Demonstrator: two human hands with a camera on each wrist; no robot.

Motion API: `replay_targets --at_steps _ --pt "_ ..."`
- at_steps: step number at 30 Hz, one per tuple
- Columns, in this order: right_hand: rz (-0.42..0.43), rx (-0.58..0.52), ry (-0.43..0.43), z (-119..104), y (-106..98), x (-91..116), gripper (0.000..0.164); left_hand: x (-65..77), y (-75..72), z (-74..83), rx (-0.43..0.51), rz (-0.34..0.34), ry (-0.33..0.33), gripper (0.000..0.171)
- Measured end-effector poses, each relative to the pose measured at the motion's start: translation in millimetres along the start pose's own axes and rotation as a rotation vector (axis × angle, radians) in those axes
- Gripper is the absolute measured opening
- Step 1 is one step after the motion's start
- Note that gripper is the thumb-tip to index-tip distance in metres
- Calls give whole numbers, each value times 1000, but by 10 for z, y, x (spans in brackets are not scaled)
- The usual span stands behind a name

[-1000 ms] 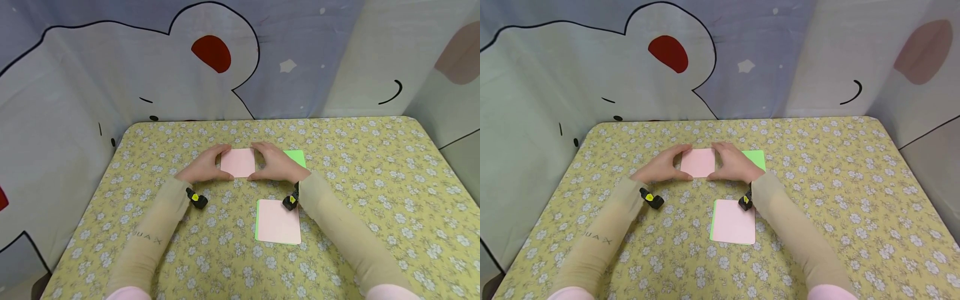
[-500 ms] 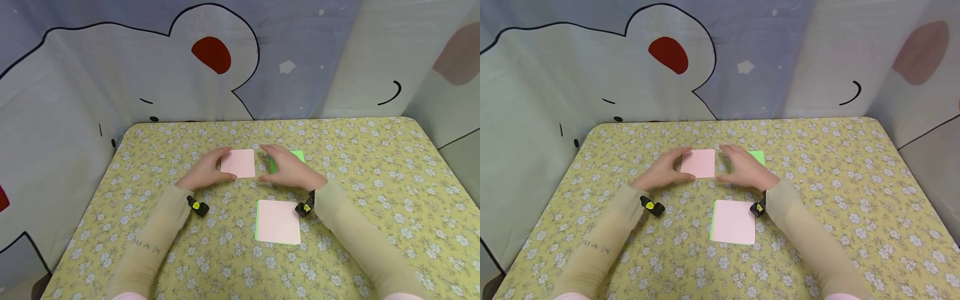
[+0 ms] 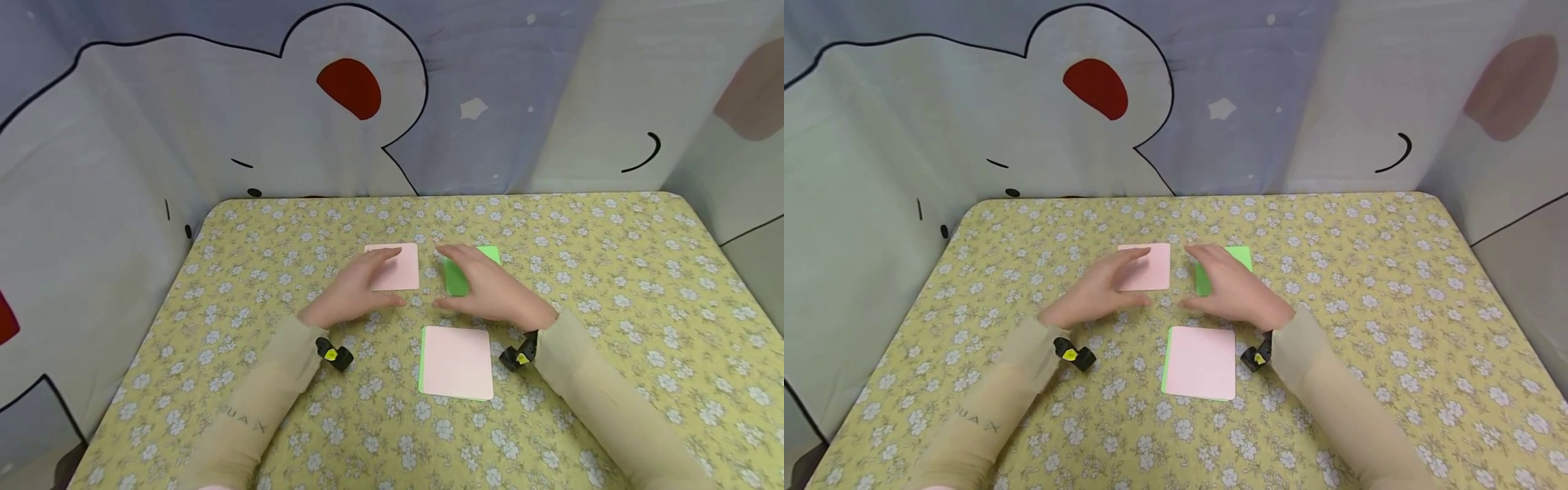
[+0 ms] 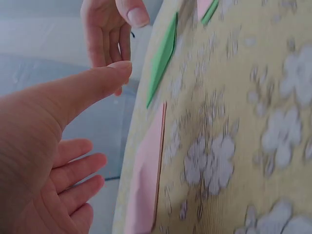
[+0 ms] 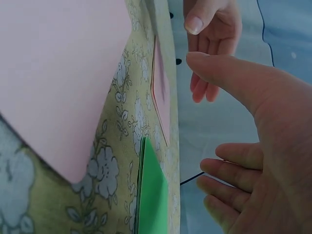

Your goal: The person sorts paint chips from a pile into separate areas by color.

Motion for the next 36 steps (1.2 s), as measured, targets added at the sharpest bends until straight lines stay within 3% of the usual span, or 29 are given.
replay_targets --at_steps 16,28,36 --pt "32 28 -30 -1 -70 290 101 115 212 262 -17 -72 114 92" --pt "37 70 -22 -7 -94 489 104 169 347 396 -69 -103 154 97" --pt "36 100 -28 -4 -81 613 105 212 414 441 -81 -127 144 99"
Point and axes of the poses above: each hand's wrist, its own x-axis away from the middle knuckle, its own y-axis out of the palm, z = x × y, the point moved 3 cm from there along -x, towards the middle knuckle, and after that the axes turned 9 degrees about x, right-handed, at the moved point
